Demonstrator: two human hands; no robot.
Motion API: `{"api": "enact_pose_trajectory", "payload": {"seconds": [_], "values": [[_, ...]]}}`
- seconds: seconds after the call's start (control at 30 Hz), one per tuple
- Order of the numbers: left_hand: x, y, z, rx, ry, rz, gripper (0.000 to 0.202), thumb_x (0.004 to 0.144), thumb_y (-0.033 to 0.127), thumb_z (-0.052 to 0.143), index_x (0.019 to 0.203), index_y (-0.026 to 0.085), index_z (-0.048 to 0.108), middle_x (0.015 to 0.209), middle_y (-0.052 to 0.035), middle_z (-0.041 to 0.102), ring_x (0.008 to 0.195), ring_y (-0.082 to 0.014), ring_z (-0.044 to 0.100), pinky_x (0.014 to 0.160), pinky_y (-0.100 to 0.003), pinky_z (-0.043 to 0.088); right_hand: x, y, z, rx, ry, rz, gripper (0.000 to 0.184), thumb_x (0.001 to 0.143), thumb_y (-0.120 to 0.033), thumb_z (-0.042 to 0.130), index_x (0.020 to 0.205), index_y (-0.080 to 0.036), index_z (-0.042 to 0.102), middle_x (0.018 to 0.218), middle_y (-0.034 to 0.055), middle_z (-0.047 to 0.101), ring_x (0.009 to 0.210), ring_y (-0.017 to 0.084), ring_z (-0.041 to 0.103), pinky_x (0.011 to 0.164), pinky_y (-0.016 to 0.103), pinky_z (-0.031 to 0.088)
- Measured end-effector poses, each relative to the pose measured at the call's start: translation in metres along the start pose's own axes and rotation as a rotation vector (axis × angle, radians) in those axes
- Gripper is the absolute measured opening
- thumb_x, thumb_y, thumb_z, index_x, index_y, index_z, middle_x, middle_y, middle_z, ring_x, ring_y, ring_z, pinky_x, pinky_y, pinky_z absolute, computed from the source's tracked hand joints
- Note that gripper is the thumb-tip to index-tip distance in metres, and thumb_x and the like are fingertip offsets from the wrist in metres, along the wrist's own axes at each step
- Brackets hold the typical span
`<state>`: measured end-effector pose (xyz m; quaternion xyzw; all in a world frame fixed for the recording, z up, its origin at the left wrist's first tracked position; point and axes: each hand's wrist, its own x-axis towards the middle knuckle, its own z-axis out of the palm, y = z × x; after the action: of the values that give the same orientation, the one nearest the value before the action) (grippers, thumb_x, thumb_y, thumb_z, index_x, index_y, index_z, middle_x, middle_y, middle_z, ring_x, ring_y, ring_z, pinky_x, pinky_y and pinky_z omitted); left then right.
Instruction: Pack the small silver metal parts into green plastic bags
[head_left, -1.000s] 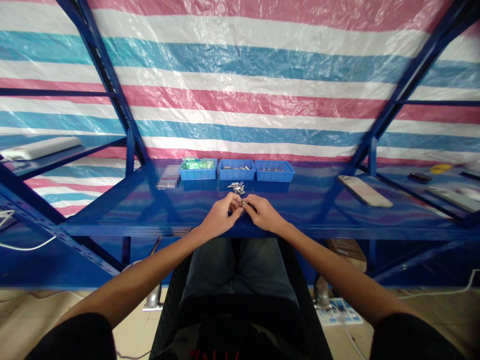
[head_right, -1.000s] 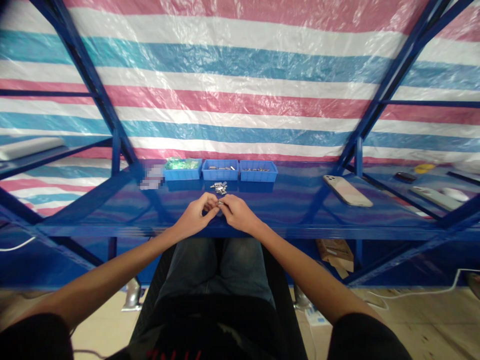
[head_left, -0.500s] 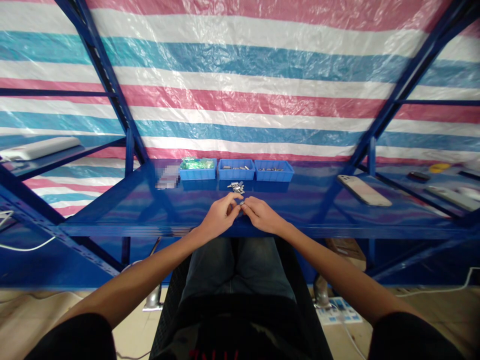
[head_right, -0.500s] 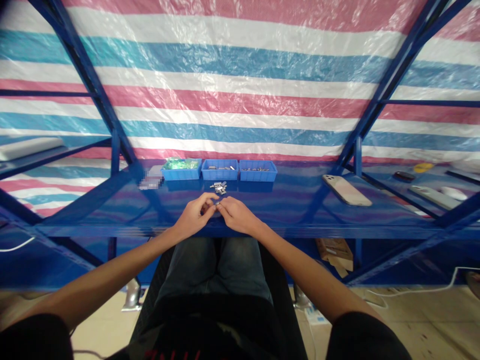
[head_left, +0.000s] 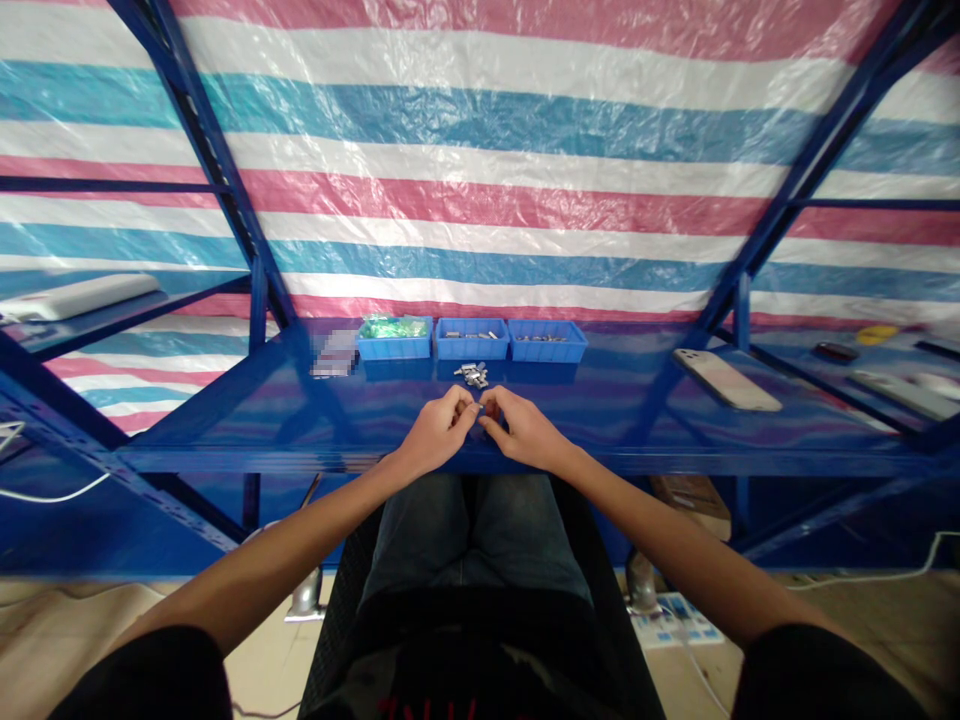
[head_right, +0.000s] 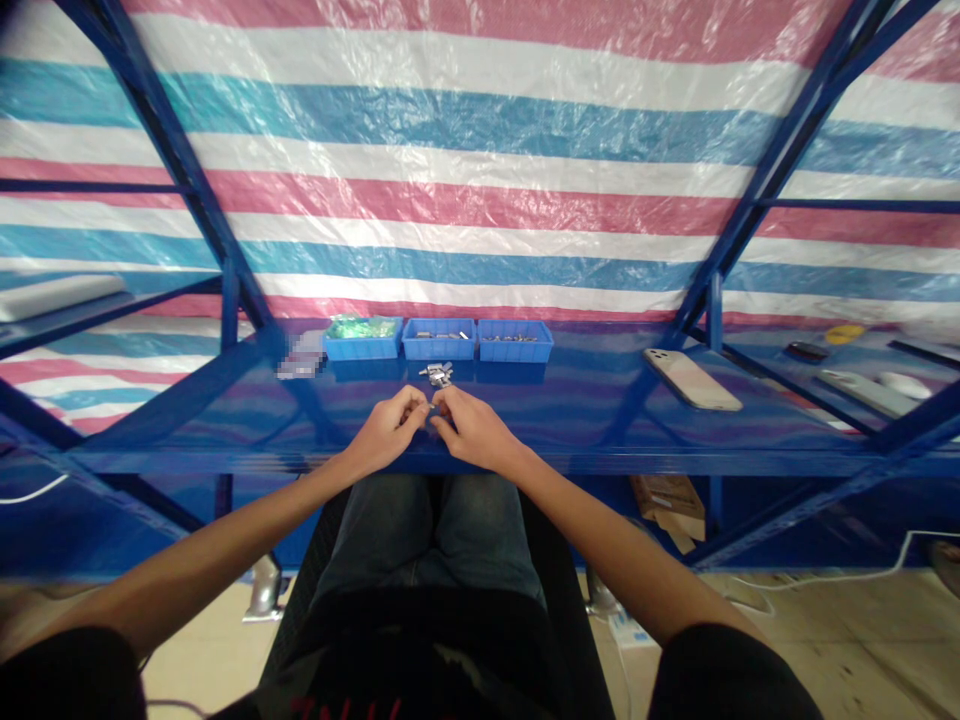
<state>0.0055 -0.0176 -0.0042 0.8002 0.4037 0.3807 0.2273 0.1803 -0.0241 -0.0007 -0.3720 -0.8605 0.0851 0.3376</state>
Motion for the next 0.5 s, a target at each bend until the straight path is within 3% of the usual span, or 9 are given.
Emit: {"api": "enact_pose_trajectory", "payload": {"seconds": [0.17, 0.33, 0.5], "values": [[0.0003, 0.0001, 0.0000, 0.001, -0.047, 0.014, 0.024, 0.089, 0.037, 0.039, 0.081, 0.018, 0.050, 0.063, 0.0023, 0.057, 0.057, -0.0113, 0.053, 0.055, -0.022, 0.038, 0.0000, 0.0022, 0.0021, -0.075, -0.019, -0.084, 0.008, 0.088, -0.017, 0.041, 0.084, -0.018, 0.049, 0.080, 0.0041, 0.056, 0.073, 0.016, 0.051, 0.068, 0.027, 0.039], [-0.0003, 0.0012, -0.0006, 0.037, -0.031, -0.003, 0.026, 0.090, 0.038, 0.038, 0.078, 0.018, 0.052, 0.062, 0.0018, 0.057, 0.056, -0.0119, 0.052, 0.054, -0.022, 0.036, -0.0010, -0.0005, 0.0006, -0.080, 0.033, -0.028, 0.003, 0.087, -0.020, 0.046, 0.089, -0.019, 0.046, 0.080, 0.0032, 0.056, 0.072, 0.016, 0.052, 0.066, 0.027, 0.039], [-0.0001, 0.0020, -0.0005, 0.092, -0.032, 0.010, 0.029, 0.090, 0.036, 0.037, 0.072, 0.018, 0.051, 0.062, 0.0016, 0.057, 0.057, -0.0124, 0.054, 0.056, -0.023, 0.037, -0.0027, -0.0031, -0.0003, -0.180, 0.028, -0.059, 0.002, 0.087, -0.019, 0.044, 0.088, -0.019, 0.046, 0.081, 0.0045, 0.059, 0.072, 0.017, 0.052, 0.067, 0.028, 0.038]]}}
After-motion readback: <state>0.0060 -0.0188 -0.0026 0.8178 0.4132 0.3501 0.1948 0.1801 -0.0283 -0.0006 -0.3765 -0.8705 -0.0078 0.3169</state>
